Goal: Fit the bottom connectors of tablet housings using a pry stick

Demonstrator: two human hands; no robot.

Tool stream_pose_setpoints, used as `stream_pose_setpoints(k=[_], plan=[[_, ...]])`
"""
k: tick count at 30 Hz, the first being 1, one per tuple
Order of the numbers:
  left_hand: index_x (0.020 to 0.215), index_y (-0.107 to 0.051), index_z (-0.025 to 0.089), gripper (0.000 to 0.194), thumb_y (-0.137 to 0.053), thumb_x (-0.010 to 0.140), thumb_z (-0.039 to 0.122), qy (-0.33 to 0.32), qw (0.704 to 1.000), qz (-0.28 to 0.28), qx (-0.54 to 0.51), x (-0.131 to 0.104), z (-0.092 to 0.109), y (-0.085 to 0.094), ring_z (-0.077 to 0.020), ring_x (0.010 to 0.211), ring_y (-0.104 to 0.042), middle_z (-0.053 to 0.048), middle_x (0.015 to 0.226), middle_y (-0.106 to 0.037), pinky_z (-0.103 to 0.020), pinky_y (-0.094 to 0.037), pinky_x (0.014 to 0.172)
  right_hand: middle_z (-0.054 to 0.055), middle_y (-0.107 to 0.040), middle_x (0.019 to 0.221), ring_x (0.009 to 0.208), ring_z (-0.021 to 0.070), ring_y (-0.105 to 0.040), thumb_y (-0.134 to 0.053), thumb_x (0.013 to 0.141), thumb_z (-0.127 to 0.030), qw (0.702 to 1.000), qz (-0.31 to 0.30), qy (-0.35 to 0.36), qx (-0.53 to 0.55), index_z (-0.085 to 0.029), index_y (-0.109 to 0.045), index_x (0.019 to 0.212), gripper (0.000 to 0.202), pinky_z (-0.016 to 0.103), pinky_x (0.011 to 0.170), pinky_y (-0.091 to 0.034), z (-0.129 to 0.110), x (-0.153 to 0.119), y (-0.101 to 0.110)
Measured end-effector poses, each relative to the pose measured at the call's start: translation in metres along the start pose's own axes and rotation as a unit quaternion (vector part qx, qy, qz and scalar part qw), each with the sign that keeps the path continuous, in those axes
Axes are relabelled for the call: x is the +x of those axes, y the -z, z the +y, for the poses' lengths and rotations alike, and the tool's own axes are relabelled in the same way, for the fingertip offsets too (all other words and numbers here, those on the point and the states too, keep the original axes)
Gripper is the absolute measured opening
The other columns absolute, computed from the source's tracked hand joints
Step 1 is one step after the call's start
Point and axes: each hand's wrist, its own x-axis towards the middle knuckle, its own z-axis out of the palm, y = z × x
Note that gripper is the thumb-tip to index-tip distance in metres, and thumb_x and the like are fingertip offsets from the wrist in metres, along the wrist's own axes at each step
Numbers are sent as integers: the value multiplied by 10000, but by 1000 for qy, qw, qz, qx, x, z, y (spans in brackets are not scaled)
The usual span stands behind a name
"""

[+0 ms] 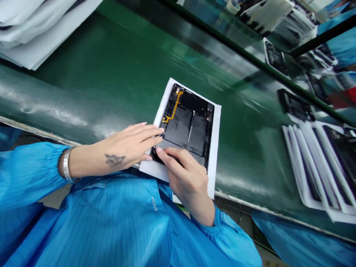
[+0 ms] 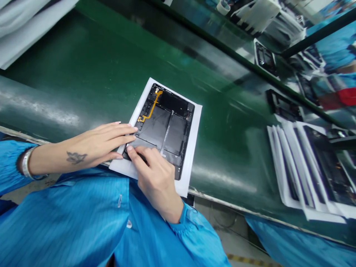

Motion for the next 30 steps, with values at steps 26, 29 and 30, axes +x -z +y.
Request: stream_pose_setpoints(k=[26,29,30], plan=[[1440,-469,128,450,-424,1057,362,-11,1000,5,-2,-2,-7,-5,-270,1468,-396,-135,1565,-432,-488,-316,1245,44,-652,842,680,140,-519,-456,996,-105,958,-118,196,-172,-147,-687,908,250,319,524,-344,-6,28,27],[1429,-477,109,448,-409,1062,356,-19,1000,2,11,-2,-7,-7,-272,1466,-396,-139,1564,-431,-482,-304,1252,67,-675,908,673,143,-514,-447,996,-111,955,-129,186,-190,-130,-692,945,251,325,541,-370,-8,28,28],[1436,-468,103,455,-404,1063,355,-20,1000,3,16,-2,-7,-7,-271,1474,-383,-140,1569,-424,-480,-297,1256,71,-683,930,663,142,-507,-452,996,-118,954,-124,185,-199,-127,-693,953,245,327,538,-368,-9,27,28]])
